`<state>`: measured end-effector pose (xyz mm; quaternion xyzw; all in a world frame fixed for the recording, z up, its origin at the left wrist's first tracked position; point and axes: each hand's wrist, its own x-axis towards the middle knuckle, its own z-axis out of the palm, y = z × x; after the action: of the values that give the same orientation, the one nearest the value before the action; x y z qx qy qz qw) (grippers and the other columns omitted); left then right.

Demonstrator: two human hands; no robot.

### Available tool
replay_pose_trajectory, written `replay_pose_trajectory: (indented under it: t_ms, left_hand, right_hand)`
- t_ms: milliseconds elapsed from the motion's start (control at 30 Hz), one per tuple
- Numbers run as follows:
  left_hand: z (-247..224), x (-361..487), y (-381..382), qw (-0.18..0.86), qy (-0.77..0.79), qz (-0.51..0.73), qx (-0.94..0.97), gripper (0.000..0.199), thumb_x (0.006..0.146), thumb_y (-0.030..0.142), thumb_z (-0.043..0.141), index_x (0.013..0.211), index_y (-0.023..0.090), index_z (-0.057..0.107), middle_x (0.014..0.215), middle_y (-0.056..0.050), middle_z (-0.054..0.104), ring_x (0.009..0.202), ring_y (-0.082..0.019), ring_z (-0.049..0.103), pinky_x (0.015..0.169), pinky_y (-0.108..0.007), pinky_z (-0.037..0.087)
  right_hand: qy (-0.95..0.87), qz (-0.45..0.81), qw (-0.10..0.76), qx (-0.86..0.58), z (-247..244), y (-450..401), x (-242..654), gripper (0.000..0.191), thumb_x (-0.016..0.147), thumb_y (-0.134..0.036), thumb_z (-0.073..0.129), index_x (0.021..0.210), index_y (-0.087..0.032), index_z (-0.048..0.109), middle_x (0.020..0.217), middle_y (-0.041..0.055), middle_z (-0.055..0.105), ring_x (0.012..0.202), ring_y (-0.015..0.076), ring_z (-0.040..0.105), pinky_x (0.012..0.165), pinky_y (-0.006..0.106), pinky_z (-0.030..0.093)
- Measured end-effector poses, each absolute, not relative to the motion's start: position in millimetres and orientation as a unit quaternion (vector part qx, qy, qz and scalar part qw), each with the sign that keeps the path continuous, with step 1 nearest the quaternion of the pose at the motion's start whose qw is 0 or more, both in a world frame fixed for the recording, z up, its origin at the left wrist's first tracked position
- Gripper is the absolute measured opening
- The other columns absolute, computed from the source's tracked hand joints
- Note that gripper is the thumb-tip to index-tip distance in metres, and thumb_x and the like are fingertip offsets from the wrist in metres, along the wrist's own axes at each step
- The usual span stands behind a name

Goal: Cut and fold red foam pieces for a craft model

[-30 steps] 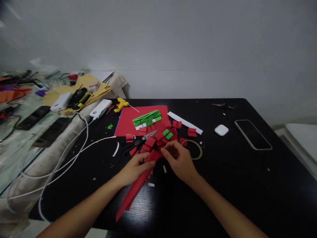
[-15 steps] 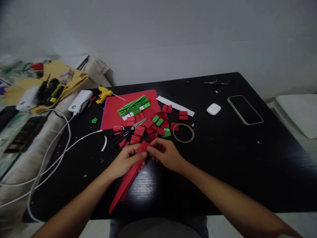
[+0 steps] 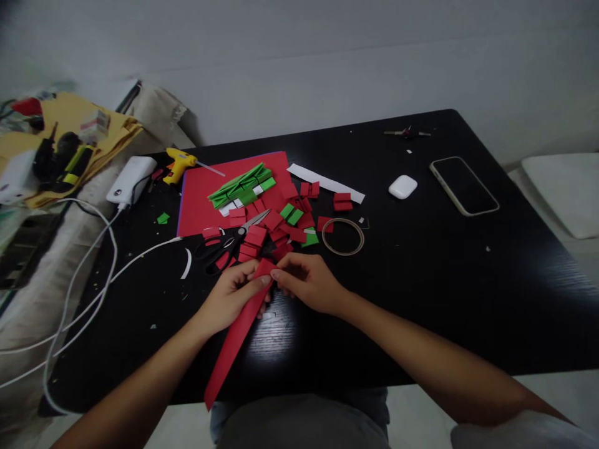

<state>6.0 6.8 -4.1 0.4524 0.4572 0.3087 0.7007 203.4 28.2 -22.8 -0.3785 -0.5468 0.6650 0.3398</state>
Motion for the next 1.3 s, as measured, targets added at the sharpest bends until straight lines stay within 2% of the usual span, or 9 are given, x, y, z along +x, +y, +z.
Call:
replay_pose_trajectory:
  t_ms: [267, 500, 600, 767, 933, 1300]
  left_hand:
    - [-2.4, 3.9, 7.2, 0.711, 0.468, 0.303, 0.429, 0.031, 0.089, 0.045, 0.072, 0.084, 0.016, 0.060, 0.068, 0.001, 0.066, 0.048, -0.012, 0.063, 0.045, -0.022, 0.053]
    - [-1.9, 5.4, 7.5, 0.722, 0.455, 0.317, 0.414, 0.030, 0.087, 0.043, 0.075, 0.087, 0.015, 0.066, 0.071, -0.001, 0.070, 0.058, -0.014, 0.068, 0.058, -0.026, 0.059]
    - [-2.1, 5.0, 7.8, 0.719, 0.463, 0.322, 0.407, 0.030, 0.086, 0.043, 0.075, 0.086, 0.015, 0.066, 0.073, -0.002, 0.072, 0.057, -0.014, 0.068, 0.057, -0.026, 0.060]
    - [-0.9, 2.6, 8.8, 0.719, 0.475, 0.315, 0.398, 0.030, 0.085, 0.042, 0.077, 0.085, 0.015, 0.065, 0.071, -0.001, 0.072, 0.054, -0.013, 0.068, 0.053, -0.024, 0.059]
    - [-0.3, 1.5, 10.1, 0.717, 0.487, 0.315, 0.386, 0.032, 0.082, 0.043, 0.079, 0.084, 0.014, 0.064, 0.069, -0.001, 0.071, 0.052, -0.013, 0.067, 0.051, -0.024, 0.059]
    - [1.4, 0.8, 10.8, 0.724, 0.487, 0.310, 0.378, 0.031, 0.081, 0.041, 0.081, 0.083, 0.014, 0.066, 0.067, -0.001, 0.070, 0.052, -0.013, 0.067, 0.050, -0.023, 0.059]
  right_hand:
    - [-0.541, 0.671, 0.346, -0.371, -22.5, 28.8, 204.5, 0.030, 0.086, -0.045, 0.078, 0.085, -0.016, 0.067, 0.068, -0.0008, 0.064, 0.056, 0.0110, 0.057, 0.055, 0.024, 0.047]
    - [-0.542, 0.681, 0.334, -0.361, -23.3, 29.3, 205.5, 0.029, 0.086, -0.042, 0.077, 0.082, -0.016, 0.065, 0.064, -0.0022, 0.061, 0.054, 0.0104, 0.055, 0.053, 0.023, 0.044]
    - [-0.544, 0.685, 0.331, -0.353, -22.7, 28.9, 205.5, 0.026, 0.086, -0.039, 0.077, 0.081, -0.016, 0.065, 0.064, -0.0031, 0.060, 0.055, 0.0096, 0.054, 0.053, 0.022, 0.043]
    - [-0.526, 0.691, 0.350, -0.351, -23.9, 27.6, 203.8, 0.023, 0.084, -0.036, 0.079, 0.085, -0.017, 0.066, 0.068, -0.0026, 0.063, 0.057, 0.0100, 0.057, 0.056, 0.023, 0.046]
    - [-0.504, 0.690, 0.389, -0.343, -27.4, 26.7, 202.2, 0.030, 0.078, -0.030, 0.086, 0.099, -0.017, 0.070, 0.083, 0.0013, 0.072, 0.068, 0.0122, 0.065, 0.065, 0.026, 0.053]
    - [-0.490, 0.678, 0.401, -0.374, -30.1, 28.3, 202.3, 0.027, 0.071, -0.030, 0.092, 0.092, -0.019, 0.080, 0.079, 0.0018, 0.076, 0.070, 0.0149, 0.069, 0.067, 0.028, 0.055]
